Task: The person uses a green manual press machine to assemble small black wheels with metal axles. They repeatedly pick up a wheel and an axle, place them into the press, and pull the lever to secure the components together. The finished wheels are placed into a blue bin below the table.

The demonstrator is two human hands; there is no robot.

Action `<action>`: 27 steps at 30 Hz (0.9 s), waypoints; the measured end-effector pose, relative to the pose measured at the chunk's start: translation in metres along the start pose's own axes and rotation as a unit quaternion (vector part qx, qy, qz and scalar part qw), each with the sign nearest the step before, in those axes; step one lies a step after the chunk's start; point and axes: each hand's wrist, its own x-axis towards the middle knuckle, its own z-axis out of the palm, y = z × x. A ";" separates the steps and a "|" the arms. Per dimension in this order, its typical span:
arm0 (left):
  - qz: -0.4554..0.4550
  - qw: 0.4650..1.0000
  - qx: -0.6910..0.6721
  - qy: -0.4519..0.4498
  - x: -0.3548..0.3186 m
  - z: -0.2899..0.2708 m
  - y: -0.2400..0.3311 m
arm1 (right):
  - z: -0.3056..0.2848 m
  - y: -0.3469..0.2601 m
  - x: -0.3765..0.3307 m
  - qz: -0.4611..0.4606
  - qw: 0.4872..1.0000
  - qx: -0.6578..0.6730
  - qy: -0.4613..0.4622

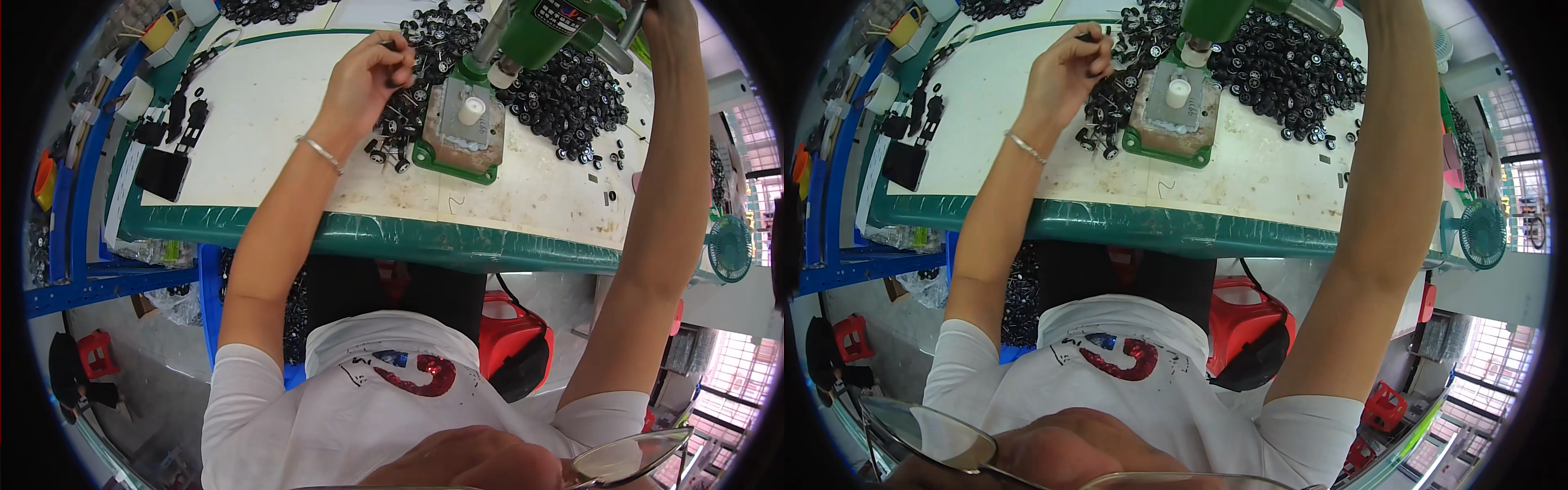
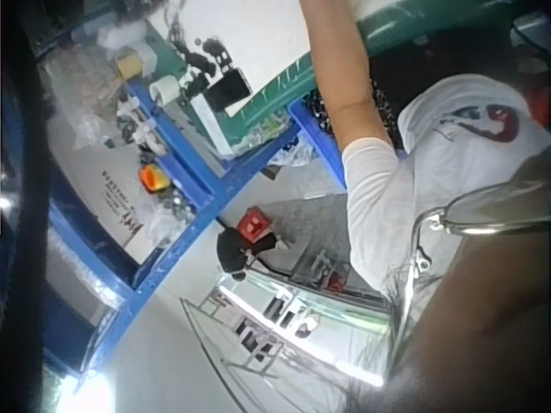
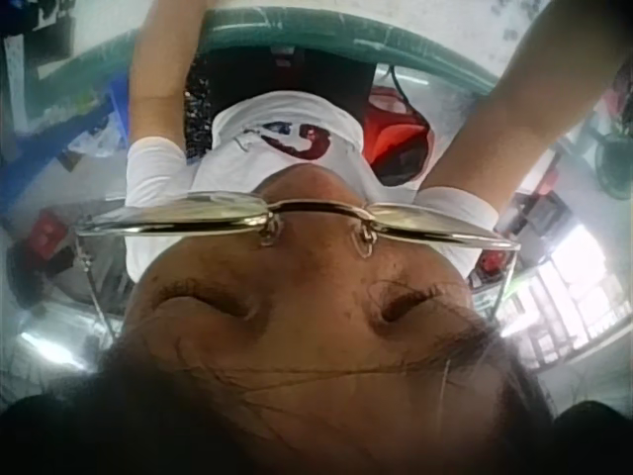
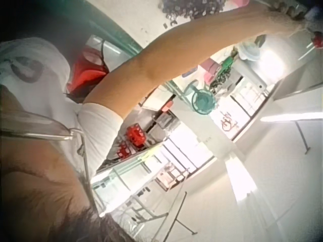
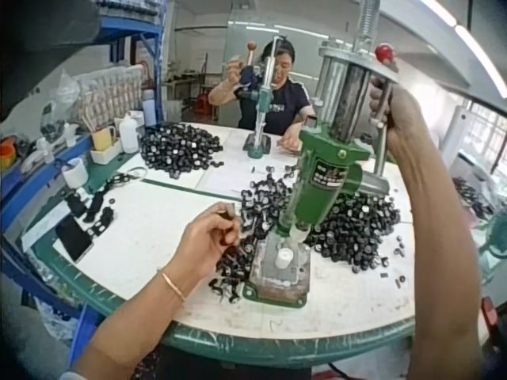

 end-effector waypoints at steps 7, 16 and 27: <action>-0.047 0.833 0.551 0.024 -0.053 0.006 0.027 | -0.075 0.015 -0.070 0.015 0.983 -0.178 0.037; 0.013 0.785 0.620 -0.005 -0.044 -0.005 0.009 | -0.149 0.060 -0.182 0.104 0.917 -0.383 -0.043; -0.073 0.972 0.202 0.097 -0.021 0.009 0.007 | -0.152 0.094 -0.232 0.014 0.752 -0.645 -0.134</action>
